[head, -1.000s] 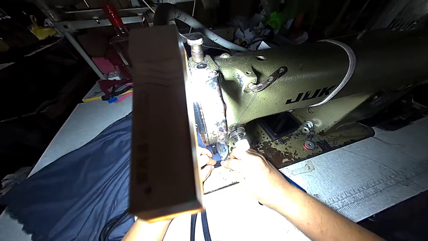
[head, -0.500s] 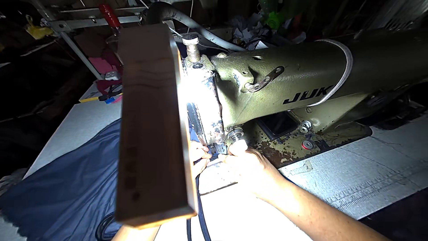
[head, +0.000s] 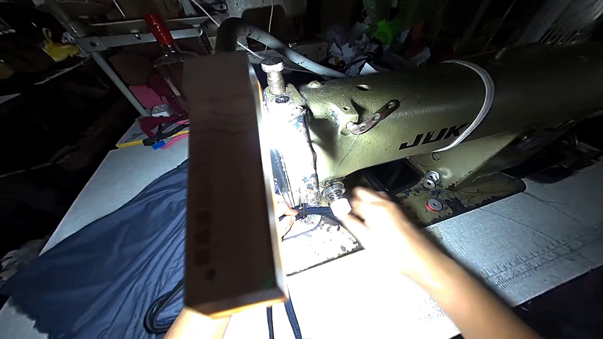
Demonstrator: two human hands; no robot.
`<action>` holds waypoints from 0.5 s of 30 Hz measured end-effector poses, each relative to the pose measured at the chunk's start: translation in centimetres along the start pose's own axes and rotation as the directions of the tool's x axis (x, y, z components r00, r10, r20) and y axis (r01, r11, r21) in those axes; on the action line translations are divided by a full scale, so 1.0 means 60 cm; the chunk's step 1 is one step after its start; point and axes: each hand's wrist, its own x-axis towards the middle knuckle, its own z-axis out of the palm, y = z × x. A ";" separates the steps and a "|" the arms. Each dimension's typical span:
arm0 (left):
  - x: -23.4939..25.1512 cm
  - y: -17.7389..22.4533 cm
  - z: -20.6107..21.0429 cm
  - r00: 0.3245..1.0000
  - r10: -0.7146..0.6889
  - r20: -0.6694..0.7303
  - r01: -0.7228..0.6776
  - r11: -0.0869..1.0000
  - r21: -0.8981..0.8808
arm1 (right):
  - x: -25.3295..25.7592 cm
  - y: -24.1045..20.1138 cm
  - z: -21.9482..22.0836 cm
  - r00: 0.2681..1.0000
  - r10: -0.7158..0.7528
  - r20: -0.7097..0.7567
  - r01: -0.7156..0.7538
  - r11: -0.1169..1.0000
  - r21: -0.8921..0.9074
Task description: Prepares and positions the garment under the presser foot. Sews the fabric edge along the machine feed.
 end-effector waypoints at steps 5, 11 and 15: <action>0.002 0.031 -0.008 0.989 -0.148 0.006 0.148 0.989 -0.002 | -0.082 0.140 -0.124 0.827 0.217 -0.518 -0.270 0.962 -0.028; 0.003 0.011 0.000 0.999 -0.051 -0.018 0.051 0.999 -0.006 | -0.125 0.227 -0.131 0.827 0.212 -0.521 -0.377 0.896 -0.233; 0.004 0.012 0.000 0.997 -0.070 -0.017 0.070 0.998 0.003 | -0.125 0.229 -0.125 0.813 0.293 -0.503 -0.456 0.857 -0.238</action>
